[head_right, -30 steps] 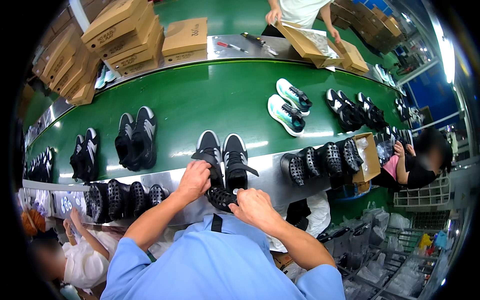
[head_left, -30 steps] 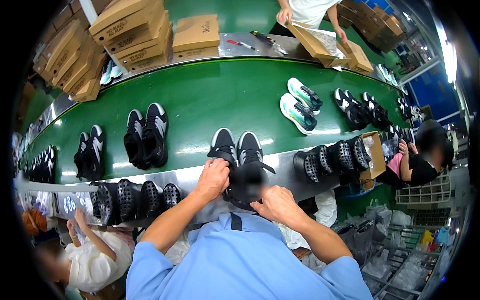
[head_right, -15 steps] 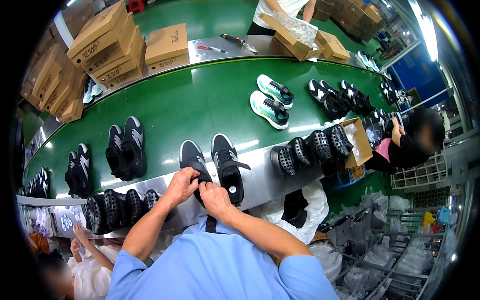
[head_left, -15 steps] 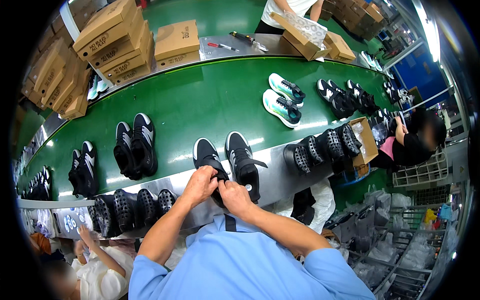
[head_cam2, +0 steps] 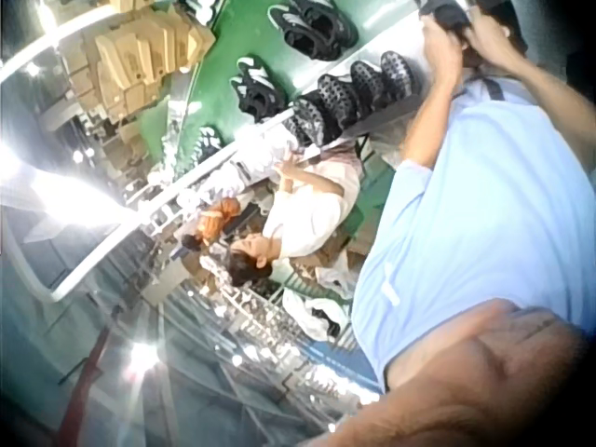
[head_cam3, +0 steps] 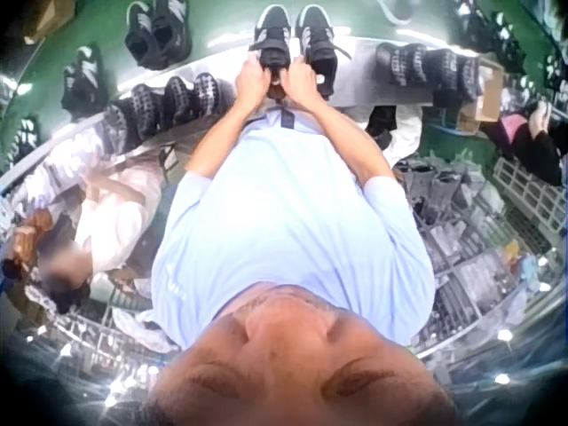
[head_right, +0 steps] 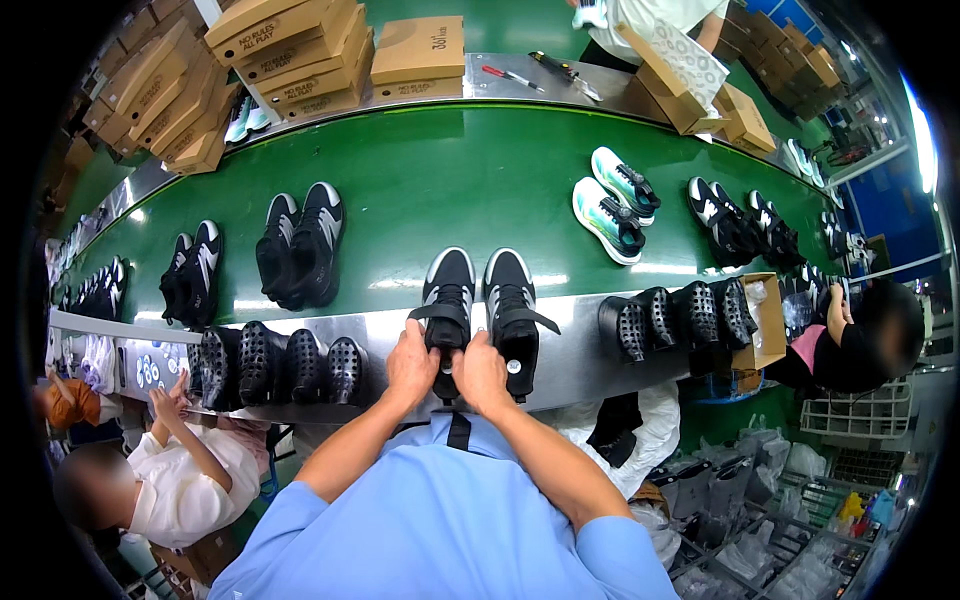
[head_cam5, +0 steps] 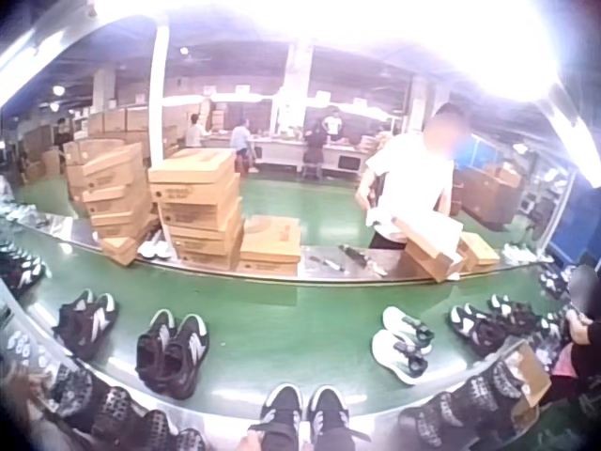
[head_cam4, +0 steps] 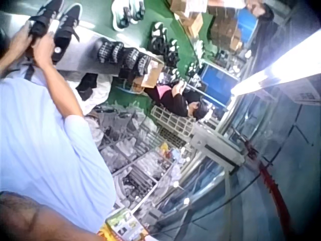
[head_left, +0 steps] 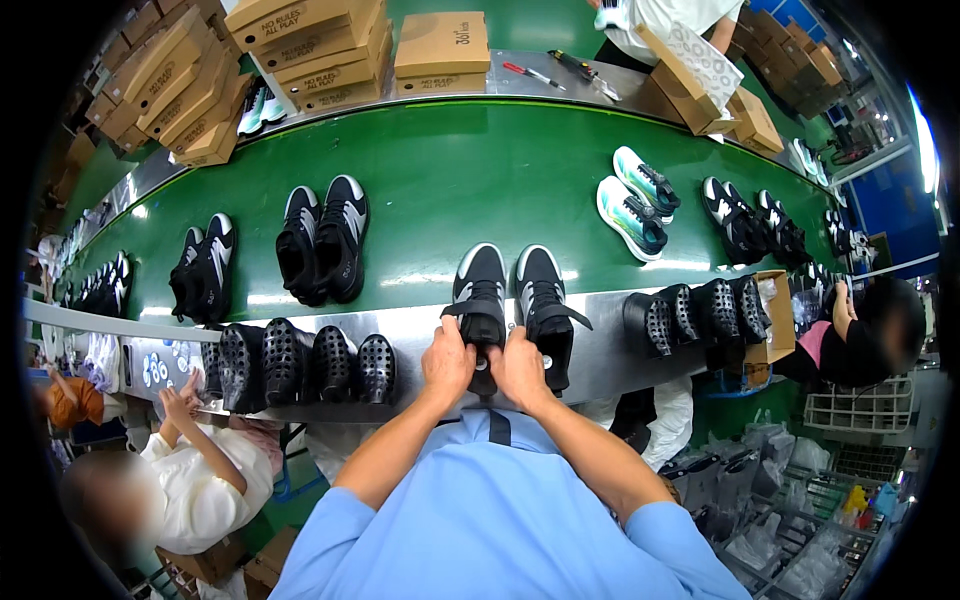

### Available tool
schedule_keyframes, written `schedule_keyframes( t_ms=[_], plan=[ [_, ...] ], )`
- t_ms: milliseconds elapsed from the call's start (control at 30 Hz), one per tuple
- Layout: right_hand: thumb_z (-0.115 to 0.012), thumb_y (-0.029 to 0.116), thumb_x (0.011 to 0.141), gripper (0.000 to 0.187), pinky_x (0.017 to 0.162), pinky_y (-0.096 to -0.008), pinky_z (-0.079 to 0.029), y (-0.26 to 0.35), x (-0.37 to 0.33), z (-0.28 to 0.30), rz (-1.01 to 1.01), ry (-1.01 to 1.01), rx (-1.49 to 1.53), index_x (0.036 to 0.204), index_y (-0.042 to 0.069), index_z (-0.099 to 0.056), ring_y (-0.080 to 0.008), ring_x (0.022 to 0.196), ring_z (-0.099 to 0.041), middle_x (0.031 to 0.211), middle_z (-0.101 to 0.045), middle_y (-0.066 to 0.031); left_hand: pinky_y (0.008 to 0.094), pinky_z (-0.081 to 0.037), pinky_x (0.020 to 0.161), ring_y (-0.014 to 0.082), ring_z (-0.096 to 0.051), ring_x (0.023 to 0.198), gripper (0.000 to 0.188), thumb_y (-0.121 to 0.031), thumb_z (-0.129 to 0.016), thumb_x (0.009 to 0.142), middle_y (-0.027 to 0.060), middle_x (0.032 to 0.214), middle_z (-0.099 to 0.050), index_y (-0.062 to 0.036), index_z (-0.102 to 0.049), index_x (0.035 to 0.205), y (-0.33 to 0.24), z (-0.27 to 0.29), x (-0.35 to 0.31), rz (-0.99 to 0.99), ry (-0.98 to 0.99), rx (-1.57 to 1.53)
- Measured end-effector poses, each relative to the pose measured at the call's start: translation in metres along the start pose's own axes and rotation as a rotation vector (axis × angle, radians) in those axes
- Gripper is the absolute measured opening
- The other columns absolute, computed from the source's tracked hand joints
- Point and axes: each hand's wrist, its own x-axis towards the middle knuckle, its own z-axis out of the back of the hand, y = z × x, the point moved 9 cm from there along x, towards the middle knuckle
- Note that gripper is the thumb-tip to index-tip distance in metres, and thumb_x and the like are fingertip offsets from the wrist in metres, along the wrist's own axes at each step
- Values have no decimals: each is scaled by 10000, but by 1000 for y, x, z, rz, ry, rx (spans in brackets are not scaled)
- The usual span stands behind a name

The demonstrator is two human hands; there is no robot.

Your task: The person picks up black and white sneakers from a conveyor belt, presses their hands into the interior, and then places them back onto the belt or into a container.

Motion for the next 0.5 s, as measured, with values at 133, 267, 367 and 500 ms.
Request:
schedule_keyframes(
  t_ms=[133,267,367,500],
  plan=[
    [-678,174,922,396,812,-561,-584,-17,13,-9,5,-36,30,1124,-142,-552,-527,882,-711,895,-705,-359,544,-553,764,445,-680,933,468,-119,-772,849,201,1062,-643,-46,-491,1215,-7,12,1,5,-49,27],
    [-721,206,910,369,873,-550,-565,-8,7,-6,0,73,19,978,-140,-610,-554,936,-692,906,-686,-396,519,-552,770,380,-653,960,383,-111,-788,815,145,1022,-622,-60,-572,1128,-42,46,-16,-268,-211,46],
    [-717,239,923,382,827,-519,-593,-16,11,-11,-12,59,34,977,-134,-650,-486,875,-734,882,-718,-341,456,-514,785,308,-595,929,269,-83,-767,779,95,951,-578,-96,-657,1024,-60,56,-19,-486,-293,84],
    [-719,247,929,386,823,-488,-597,-31,12,-31,-251,260,342,959,-132,-652,-433,833,-755,807,-726,-302,439,-485,790,306,-577,909,255,-79,-758,781,90,939,-567,-105,-662,1017,-38,44,-22,-451,-299,123]
  ],
)
